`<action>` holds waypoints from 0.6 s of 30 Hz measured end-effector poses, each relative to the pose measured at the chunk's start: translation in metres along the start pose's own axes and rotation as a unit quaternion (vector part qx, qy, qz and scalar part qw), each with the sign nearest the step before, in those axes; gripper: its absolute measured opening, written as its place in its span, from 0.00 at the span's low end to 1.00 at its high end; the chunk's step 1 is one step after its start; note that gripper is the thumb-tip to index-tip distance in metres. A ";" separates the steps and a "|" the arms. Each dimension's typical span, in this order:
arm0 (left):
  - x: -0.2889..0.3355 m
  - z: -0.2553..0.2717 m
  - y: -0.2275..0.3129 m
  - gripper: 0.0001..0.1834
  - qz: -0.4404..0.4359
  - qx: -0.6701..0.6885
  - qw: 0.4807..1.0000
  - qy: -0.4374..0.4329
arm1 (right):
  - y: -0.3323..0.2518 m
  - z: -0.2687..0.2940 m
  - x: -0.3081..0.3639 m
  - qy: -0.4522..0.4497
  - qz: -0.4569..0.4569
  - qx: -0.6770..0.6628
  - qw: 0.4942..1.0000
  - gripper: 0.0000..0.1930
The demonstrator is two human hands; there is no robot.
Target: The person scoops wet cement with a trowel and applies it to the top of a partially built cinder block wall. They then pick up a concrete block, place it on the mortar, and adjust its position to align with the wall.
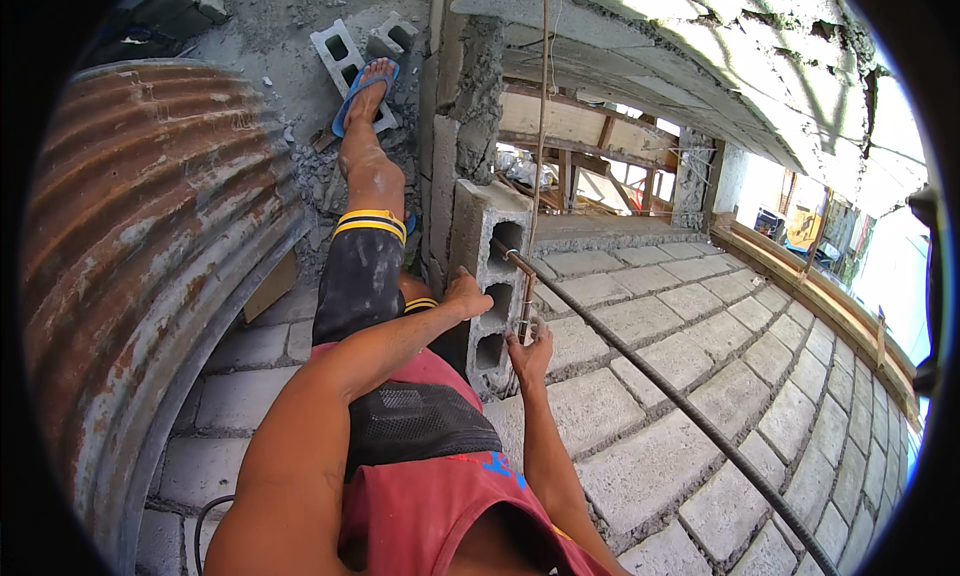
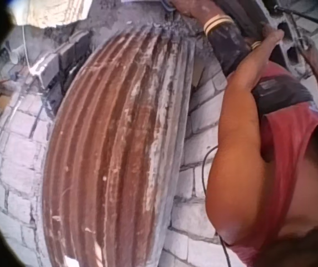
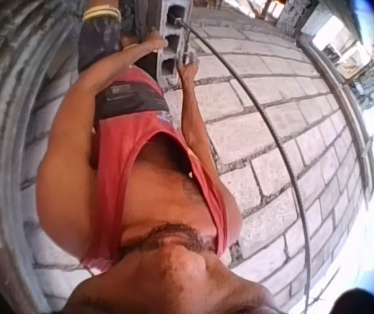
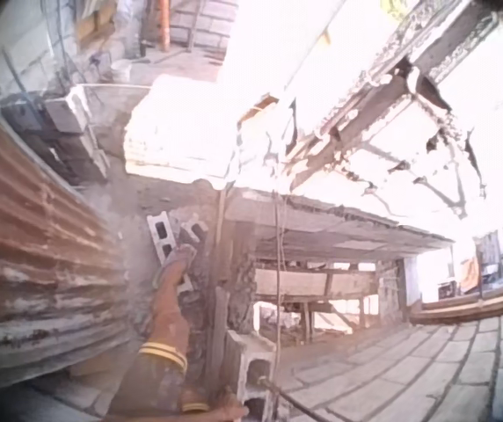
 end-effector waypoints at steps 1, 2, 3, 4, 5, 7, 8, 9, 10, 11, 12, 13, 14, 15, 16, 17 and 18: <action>0.000 -0.002 -0.002 0.50 0.000 0.012 1.000 -0.023 | -0.003 -0.001 -0.004 0.000 0.008 -0.052 0.999 0.24; 0.000 -0.001 -0.004 0.50 0.001 0.019 0.999 -0.041 | -0.005 -0.006 -0.009 -0.047 0.007 -0.043 0.998 0.24; -0.001 0.000 -0.005 0.50 -0.001 0.018 0.998 -0.060 | -0.004 -0.012 -0.014 -0.094 -0.004 -0.028 0.995 0.24; -0.001 0.001 -0.005 0.50 0.005 0.049 0.995 -0.083 | -0.004 -0.017 -0.018 -0.123 0.010 -0.026 0.992 0.24; -0.001 0.002 -0.006 0.51 0.010 0.075 0.991 -0.108 | 0.000 -0.020 -0.022 -0.126 -0.009 0.009 0.992 0.23; -0.002 0.005 -0.005 0.52 0.005 0.107 0.988 -0.114 | 0.007 -0.026 -0.027 -0.164 -0.068 -0.072 0.981 0.22; -0.002 0.006 -0.004 0.52 -0.001 0.113 0.989 -0.099 | 0.013 -0.028 -0.026 -0.177 -0.117 -0.098 0.972 0.22; -0.002 0.005 -0.003 0.53 0.004 0.112 0.989 -0.097 | 0.017 -0.030 -0.025 -0.200 -0.179 -0.173 0.947 0.18; -0.002 0.004 -0.003 0.53 0.005 0.119 0.989 -0.087 | 0.015 -0.030 -0.025 -0.212 -0.152 -0.235 0.936 0.16; -0.003 0.002 -0.003 0.54 0.013 0.118 0.989 -0.088 | 0.016 -0.027 -0.024 -0.219 -0.160 -0.279 0.921 0.14; -0.003 0.000 -0.003 0.54 0.023 0.116 0.989 -0.089 | 0.016 -0.028 -0.021 -0.245 -0.175 -0.323 0.897 0.12; -0.004 -0.002 -0.003 0.54 0.030 0.122 0.988 -0.094 | 0.020 -0.025 -0.020 -0.248 -0.218 -0.343 0.879 0.08; -0.004 -0.003 -0.003 0.55 0.037 0.125 0.987 -0.100 | 0.020 -0.024 -0.019 -0.262 -0.240 -0.348 0.868 0.07; -0.005 -0.003 -0.003 0.55 0.043 0.127 0.985 -0.108 | 0.021 -0.022 -0.019 -0.262 -0.249 -0.356 0.862 0.06; -0.005 -0.002 -0.003 0.55 0.049 0.135 0.983 -0.116 | 0.021 -0.021 -0.019 -0.263 -0.257 -0.362 0.857 0.05; -0.005 0.000 -0.003 0.55 0.054 0.144 0.981 -0.121 | 0.020 -0.021 -0.021 -0.275 -0.240 -0.361 0.858 0.05; -0.003 0.001 -0.003 0.55 0.058 0.146 0.979 -0.130 | 0.020 -0.021 -0.021 -0.287 -0.249 -0.372 0.847 0.05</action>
Point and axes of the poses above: each hand's wrist, its own x-axis away from the middle knuckle, its own z-axis out of the back of the hand, y = z × x, the point moved 4 cm from there along -x, towards the middle knuckle, and after that the axes turned 4 degrees about y, right-handed, at the moved point
